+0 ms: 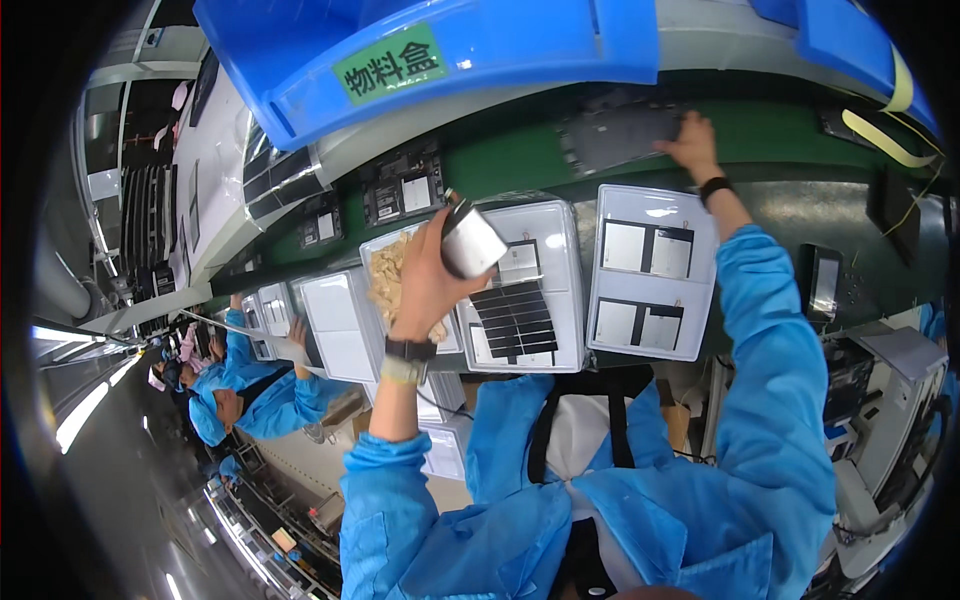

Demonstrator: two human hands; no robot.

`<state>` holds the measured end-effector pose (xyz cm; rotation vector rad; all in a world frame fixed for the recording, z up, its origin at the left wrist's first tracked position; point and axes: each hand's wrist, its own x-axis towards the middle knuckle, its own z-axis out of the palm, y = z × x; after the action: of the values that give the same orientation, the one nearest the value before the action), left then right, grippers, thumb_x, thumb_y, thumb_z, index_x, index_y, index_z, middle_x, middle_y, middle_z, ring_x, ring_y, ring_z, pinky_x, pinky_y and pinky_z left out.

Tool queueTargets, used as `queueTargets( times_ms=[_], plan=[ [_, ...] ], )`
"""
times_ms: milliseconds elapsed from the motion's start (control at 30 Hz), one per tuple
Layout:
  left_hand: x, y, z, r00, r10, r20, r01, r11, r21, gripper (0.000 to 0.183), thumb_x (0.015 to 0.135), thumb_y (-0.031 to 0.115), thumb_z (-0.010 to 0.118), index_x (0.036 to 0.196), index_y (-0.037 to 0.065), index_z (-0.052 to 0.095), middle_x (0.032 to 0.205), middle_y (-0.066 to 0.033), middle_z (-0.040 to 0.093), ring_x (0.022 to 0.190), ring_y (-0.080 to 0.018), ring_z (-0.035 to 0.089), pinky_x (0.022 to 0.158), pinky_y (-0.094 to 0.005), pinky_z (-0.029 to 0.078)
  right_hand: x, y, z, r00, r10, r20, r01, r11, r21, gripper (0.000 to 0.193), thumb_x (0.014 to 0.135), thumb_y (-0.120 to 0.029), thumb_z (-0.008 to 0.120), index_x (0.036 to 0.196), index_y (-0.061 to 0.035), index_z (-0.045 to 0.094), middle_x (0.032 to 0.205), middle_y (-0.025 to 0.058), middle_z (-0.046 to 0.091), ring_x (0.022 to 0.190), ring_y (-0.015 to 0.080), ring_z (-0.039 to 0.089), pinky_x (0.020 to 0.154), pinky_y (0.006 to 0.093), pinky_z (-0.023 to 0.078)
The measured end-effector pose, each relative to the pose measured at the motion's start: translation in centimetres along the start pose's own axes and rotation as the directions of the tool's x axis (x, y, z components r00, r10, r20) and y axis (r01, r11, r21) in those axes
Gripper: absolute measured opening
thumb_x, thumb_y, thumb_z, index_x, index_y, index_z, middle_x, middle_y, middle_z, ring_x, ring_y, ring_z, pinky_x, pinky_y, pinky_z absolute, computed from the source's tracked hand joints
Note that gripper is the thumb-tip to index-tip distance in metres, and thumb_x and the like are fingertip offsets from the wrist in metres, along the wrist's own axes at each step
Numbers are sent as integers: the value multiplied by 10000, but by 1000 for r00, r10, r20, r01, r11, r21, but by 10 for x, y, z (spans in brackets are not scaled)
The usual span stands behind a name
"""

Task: The person applies small adhesive pads to black electronic components by hand, placing the components into white trays and retrieving more parts from bins on the assembly line.

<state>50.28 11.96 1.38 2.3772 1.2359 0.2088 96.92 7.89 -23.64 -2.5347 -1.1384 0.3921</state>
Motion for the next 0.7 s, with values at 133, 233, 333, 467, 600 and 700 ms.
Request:
queueTargets(
  times_ms=[133,233,333,467,600,700],
  plan=[
    [68,2,25,974,213,-78,-201,969,142,982,623,314,936,1449,22,493,1232,-185,595,1134,-385,603,964,-453,518,-33,-62,18,999,-37,22,34,990,134,841,668,-444,937,1218,67,557,1224,273,586,1177,449,588,1027,464,506],
    [107,-5,51,970,241,-4,-237,957,167,1005,593,329,937,1453,57,495,1278,-165,580,1178,-353,557,1015,-476,433,-59,-83,16,999,47,-14,-46,995,91,760,769,-425,881,1268,52,563,1189,246,616,1148,427,604,1008,471,513],
    [133,-2,77,938,333,96,-346,915,208,1028,572,319,945,1459,59,494,1281,-156,584,1210,-334,545,1051,-475,414,-91,-121,-14,971,-239,-31,180,633,753,549,915,-302,774,1355,-23,604,1170,193,696,1014,294,705,869,395,564],
    [157,37,121,835,538,114,-548,829,107,1092,591,366,942,1504,38,440,1414,-187,522,1320,-376,488,1139,-475,363,-104,-134,-58,967,-247,-62,209,627,751,392,882,-65,749,1268,-48,681,1070,160,732,888,220,737,798,328,579],
    [182,34,169,938,346,-7,-345,938,30,1191,673,535,885,1536,-61,322,1592,-249,342,1477,-411,317,1203,-509,287,-86,-65,-50,980,5,-200,138,707,693,434,815,96,720,1215,-71,712,972,133,750,820,190,733,782,295,587],
    [198,-27,228,956,292,-3,-291,955,57,1175,709,585,846,1560,-28,317,1612,-239,326,1509,-405,271,1210,-513,279,-78,5,-27,938,170,-301,69,761,646,416,826,79,724,1216,-67,708,974,144,755,854,202,746,787,303,589]
  ],
)
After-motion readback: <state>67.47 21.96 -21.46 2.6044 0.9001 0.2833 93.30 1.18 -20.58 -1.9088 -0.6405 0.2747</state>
